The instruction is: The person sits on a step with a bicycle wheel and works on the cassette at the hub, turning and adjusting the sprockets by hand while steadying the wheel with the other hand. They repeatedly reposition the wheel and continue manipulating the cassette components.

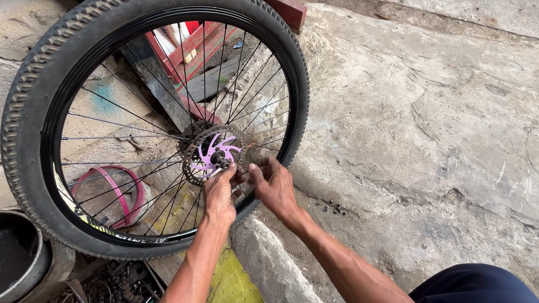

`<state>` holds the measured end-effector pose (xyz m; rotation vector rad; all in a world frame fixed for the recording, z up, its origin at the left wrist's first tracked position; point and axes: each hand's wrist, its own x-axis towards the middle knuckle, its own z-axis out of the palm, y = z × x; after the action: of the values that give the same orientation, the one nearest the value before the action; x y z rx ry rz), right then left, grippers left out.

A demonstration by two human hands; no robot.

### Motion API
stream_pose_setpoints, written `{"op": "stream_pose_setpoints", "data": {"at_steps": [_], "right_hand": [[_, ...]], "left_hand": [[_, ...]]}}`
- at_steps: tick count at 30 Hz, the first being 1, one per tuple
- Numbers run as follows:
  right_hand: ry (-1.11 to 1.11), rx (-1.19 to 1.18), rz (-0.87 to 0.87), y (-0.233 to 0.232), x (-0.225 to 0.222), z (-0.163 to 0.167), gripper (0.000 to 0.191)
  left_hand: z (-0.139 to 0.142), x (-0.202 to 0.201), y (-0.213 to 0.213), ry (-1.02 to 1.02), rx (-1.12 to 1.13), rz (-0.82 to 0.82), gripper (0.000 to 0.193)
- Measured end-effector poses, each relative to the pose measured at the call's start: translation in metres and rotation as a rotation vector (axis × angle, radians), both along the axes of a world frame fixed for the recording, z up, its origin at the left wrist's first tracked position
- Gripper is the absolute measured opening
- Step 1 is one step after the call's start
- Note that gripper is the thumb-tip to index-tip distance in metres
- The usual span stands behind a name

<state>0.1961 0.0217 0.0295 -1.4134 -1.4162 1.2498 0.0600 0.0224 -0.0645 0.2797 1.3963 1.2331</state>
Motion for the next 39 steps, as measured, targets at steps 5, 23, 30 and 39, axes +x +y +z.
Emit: {"op": "stream_pose_setpoints", "data": {"at_steps": [5, 23, 30, 39], "right_hand": [[-0.430, 0.446, 0.038, -0.008, 0.001, 0.004, 0.032], [0.385, -0.452, 0.009, -0.005, -0.013, 0.006, 0.031], [-0.175, 0.152, 0.059, -0.010, -0.011, 0.010, 0.040], [0.429, -0.519, -0.078, -0.001, -0.011, 0.002, 0.029]], "left_hand": [[-0.002, 0.000, 0.000, 0.010, -0.009, 0.000, 0.018], [-0.006, -0.001, -0.001, -0.043, 0.065, -0.036, 0.017], [-0.003, 0.002, -0.001, -0.045, 0.021, -0.002, 0.017], [0.003, 0.000, -0.001, -0.090, 0.069, -0.007, 0.014]]}}
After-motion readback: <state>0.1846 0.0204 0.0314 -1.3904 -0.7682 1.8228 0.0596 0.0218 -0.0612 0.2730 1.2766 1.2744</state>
